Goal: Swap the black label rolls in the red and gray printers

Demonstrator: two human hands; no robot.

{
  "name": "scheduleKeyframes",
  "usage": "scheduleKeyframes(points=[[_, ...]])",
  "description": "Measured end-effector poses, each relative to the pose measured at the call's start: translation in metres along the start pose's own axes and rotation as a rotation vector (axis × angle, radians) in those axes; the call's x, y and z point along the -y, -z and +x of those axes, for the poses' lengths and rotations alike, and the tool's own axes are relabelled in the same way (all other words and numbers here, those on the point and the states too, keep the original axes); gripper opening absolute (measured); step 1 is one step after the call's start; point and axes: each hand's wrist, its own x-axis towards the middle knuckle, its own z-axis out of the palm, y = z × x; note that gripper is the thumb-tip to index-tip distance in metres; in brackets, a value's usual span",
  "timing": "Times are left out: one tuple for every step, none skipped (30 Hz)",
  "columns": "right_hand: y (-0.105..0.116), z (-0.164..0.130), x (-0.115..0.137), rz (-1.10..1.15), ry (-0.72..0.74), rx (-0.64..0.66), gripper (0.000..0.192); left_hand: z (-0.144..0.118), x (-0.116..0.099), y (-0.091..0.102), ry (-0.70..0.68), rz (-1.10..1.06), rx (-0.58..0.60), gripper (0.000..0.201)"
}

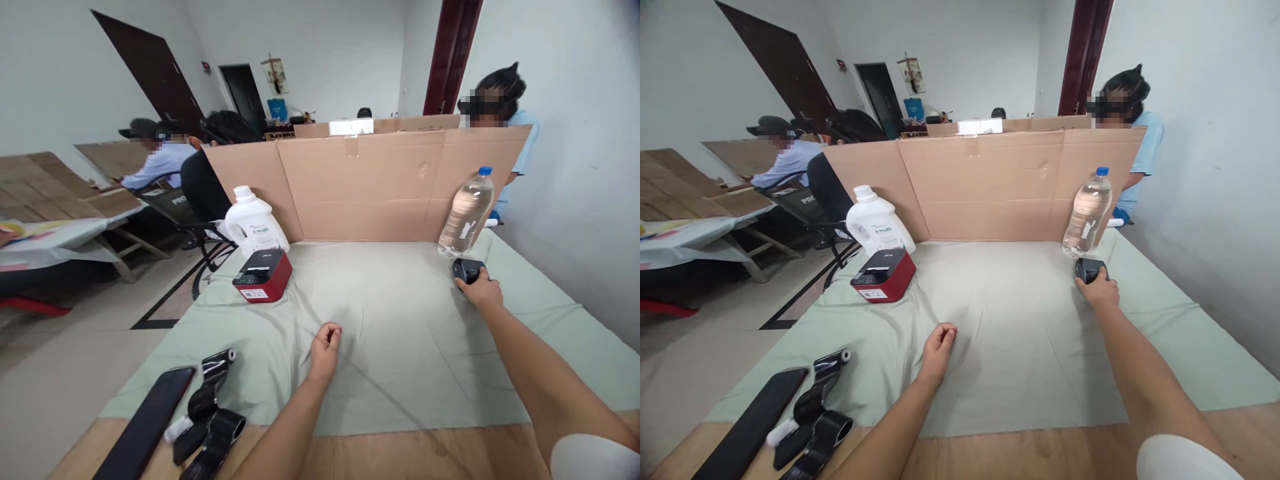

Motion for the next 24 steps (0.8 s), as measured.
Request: scheduleKeyframes(points=[[-0.002, -0.004, 0.000, 0.022, -0.007, -0.007, 0.096, 0.000, -0.001, 0.000, -0.002, 0.017, 0.009, 0.022], [-0.003, -0.009, 0.001, 0.041, -0.008, -0.034, 0.094, 0.000, -0.001, 0.000, -0.009, 0.037, 0.018, 0.021], [-0.005, -0.015, 0.002, 0.060, -0.001, -0.065, 0.092, 0.000, -0.002, 0.000, -0.022, 0.056, 0.025, 0.020], [-0.007, -0.023, 0.005, 0.082, 0.019, -0.085, 0.090, 0.000, -0.003, 0.001, -0.040, 0.069, 0.030, 0.019], [-0.008, -0.032, 0.007, 0.108, 0.057, -0.090, 0.088, 0.000, -0.004, 0.001, -0.059, 0.076, 0.033, 0.019], [-0.010, -0.043, 0.010, 0.136, 0.114, -0.084, 0.085, 0.000, -0.005, 0.001, -0.079, 0.076, 0.037, 0.018], [-0.012, -0.057, 0.013, 0.166, 0.193, -0.069, 0.083, -0.001, -0.006, 0.001, -0.096, 0.073, 0.042, 0.018], [-0.013, -0.072, 0.016, 0.201, 0.290, -0.048, 0.082, -0.002, -0.007, 0.001, -0.106, 0.065, 0.050, 0.018], [-0.015, -0.090, 0.020, 0.239, 0.396, -0.030, 0.080, -0.004, -0.009, 0.001, -0.103, 0.046, 0.066, 0.019], [-0.017, -0.110, 0.023, 0.282, 0.507, -0.011, 0.078, -0.006, -0.012, 0.000, -0.082, 0.006, 0.097, 0.022], [-0.018, -0.133, 0.027, 0.329, 0.604, 0.001, 0.076, -0.009, -0.014, 0.000, -0.042, -0.064, 0.144, 0.027], [-0.020, -0.156, 0.031, 0.372, 0.699, 0.022, 0.075, -0.014, -0.017, -0.001, 0.016, -0.165, 0.212, 0.035], [-0.022, -0.180, 0.035, 0.409, 0.786, 0.041, 0.074, -0.019, -0.021, -0.002, 0.088, -0.292, 0.291, 0.045], [-0.024, -0.204, 0.038, 0.436, 0.862, 0.059, 0.073, -0.024, -0.025, -0.003, 0.168, -0.430, 0.369, 0.057], [-0.027, -0.228, 0.041, 0.453, 0.919, 0.073, 0.073, -0.029, -0.028, -0.003, 0.245, -0.561, 0.431, 0.067], [-0.031, -0.249, 0.043, 0.466, 0.957, 0.076, 0.073, -0.033, -0.032, -0.003, 0.306, -0.668, 0.467, 0.076], [-0.035, -0.267, 0.045, 0.483, 0.973, 0.075, 0.074, -0.036, -0.035, -0.002, 0.342, -0.738, 0.479, 0.085], [-0.040, -0.283, 0.045, 0.497, 0.970, 0.087, 0.076, -0.037, -0.037, -0.001, 0.350, -0.766, 0.475, 0.097], [-0.044, -0.294, 0.044, 0.512, 0.952, 0.116, 0.078, -0.038, -0.039, 0.001, 0.331, -0.759, 0.460, 0.110], [-0.048, -0.301, 0.043, 0.533, 0.933, 0.164, 0.077, -0.036, -0.040, 0.003, 0.296, -0.727, 0.448, 0.120], [-0.052, -0.304, 0.041, 0.564, 0.911, 0.225, 0.074, -0.034, -0.040, 0.005, 0.255, -0.687, 0.441, 0.127], [-0.055, -0.303, 0.040, 0.612, 0.882, 0.288, 0.068, -0.032, -0.041, 0.007, 0.219, -0.652, 0.443, 0.130], [-0.056, -0.299, 0.040, 0.678, 0.841, 0.345, 0.063, -0.030, -0.041, 0.009, 0.196, -0.634, 0.453, 0.130], [-0.057, -0.294, 0.041, 0.757, 0.781, 0.387, 0.058, -0.028, -0.041, 0.011, 0.185, -0.637, 0.471, 0.128]])
